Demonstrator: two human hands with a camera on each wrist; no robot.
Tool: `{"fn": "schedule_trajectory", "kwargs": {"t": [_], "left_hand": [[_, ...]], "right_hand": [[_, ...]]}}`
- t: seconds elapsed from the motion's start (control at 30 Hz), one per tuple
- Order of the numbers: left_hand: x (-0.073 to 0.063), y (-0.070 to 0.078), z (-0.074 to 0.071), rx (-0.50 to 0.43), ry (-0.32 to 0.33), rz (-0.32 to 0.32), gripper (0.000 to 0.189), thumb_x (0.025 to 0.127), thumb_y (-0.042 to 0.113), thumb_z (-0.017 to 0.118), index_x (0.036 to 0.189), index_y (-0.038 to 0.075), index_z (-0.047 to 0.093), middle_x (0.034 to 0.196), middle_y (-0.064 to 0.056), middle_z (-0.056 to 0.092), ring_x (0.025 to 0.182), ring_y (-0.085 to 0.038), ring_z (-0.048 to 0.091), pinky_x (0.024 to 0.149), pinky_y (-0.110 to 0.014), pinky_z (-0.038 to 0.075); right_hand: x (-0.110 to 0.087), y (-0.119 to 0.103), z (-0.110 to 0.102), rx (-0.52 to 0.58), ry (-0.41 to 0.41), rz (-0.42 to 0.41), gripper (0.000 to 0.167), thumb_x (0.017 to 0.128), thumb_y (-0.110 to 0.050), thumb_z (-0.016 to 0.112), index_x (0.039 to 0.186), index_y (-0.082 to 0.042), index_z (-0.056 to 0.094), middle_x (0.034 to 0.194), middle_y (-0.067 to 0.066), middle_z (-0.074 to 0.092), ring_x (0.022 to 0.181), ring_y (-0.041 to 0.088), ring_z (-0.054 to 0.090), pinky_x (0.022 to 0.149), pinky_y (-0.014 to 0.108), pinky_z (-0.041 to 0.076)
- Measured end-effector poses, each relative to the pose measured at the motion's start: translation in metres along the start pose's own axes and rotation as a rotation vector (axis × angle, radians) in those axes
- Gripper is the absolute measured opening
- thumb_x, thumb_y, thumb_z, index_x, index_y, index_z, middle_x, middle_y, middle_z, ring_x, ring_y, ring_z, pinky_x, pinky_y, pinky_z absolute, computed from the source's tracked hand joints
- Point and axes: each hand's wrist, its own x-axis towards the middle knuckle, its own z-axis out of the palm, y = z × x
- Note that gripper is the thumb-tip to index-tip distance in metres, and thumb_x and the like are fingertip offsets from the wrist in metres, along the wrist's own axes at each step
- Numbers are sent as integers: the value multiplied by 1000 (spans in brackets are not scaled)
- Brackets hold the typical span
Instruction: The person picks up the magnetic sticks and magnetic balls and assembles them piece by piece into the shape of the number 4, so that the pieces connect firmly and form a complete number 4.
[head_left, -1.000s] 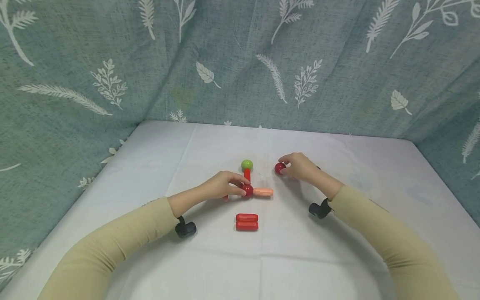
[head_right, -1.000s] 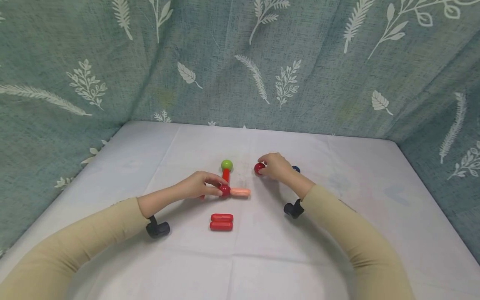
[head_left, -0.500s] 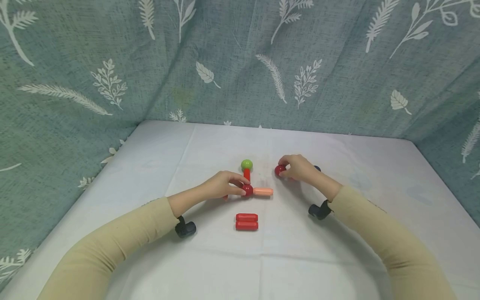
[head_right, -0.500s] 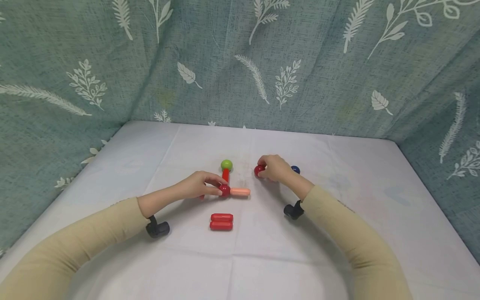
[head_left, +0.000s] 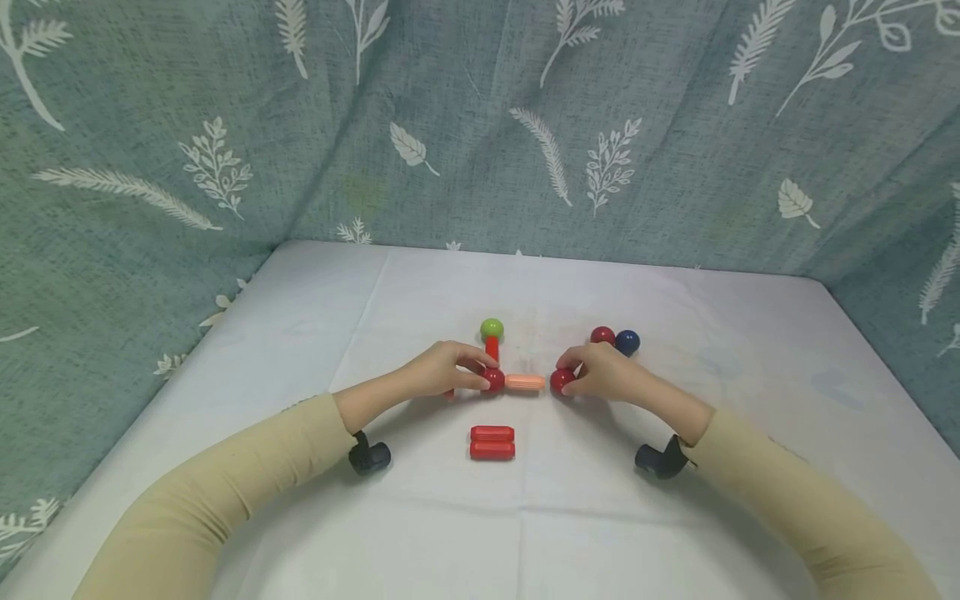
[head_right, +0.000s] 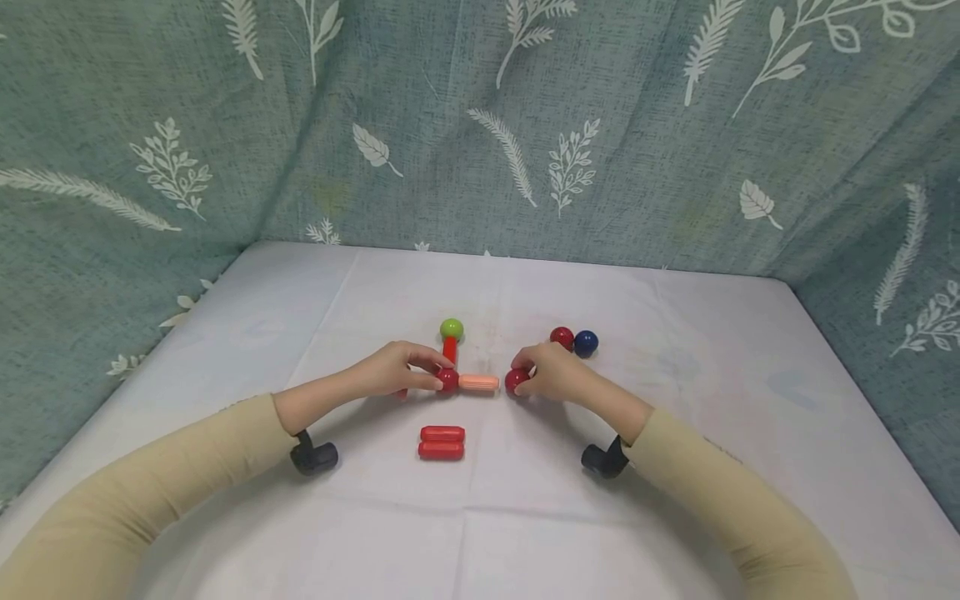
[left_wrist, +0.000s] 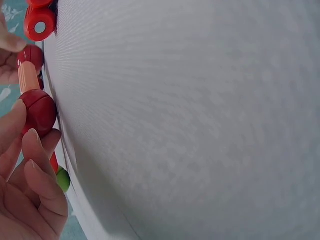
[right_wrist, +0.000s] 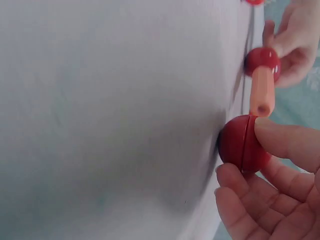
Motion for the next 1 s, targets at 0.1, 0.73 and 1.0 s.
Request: {"fn": "schedule_trajectory", "kwargs": {"t": [0.1,0.73,1.0], "left_hand": [[-1,0,0,4,3,2,35,79,19,71,114,19,64,112,-6,62,41,-14,44,45,-23,41],[0,2,1,27,4,21,34,80,19,71,114,19,64,111,-5,63,42,-12,42,44,-22,39],[1,2,2,28,-3,8,35,80,19,70,115,20,64,110,-5,63,42,-12,40,44,-21,38]], "right_hand": [[-4,-2,3,7,-9,-3,31,76,-11,73,105,-6,65,94,5,66,76,13,57,67,24,49],[-5,-5,3,35,-8,-56,30,75,-9,74,103,-4,65,94,4,66,78,13,58,68,24,50],[-5,-4,5,36,7,-71,32,75,-9,74,105,-4,65,97,6,66,79,13,59,68,25,50]]}}
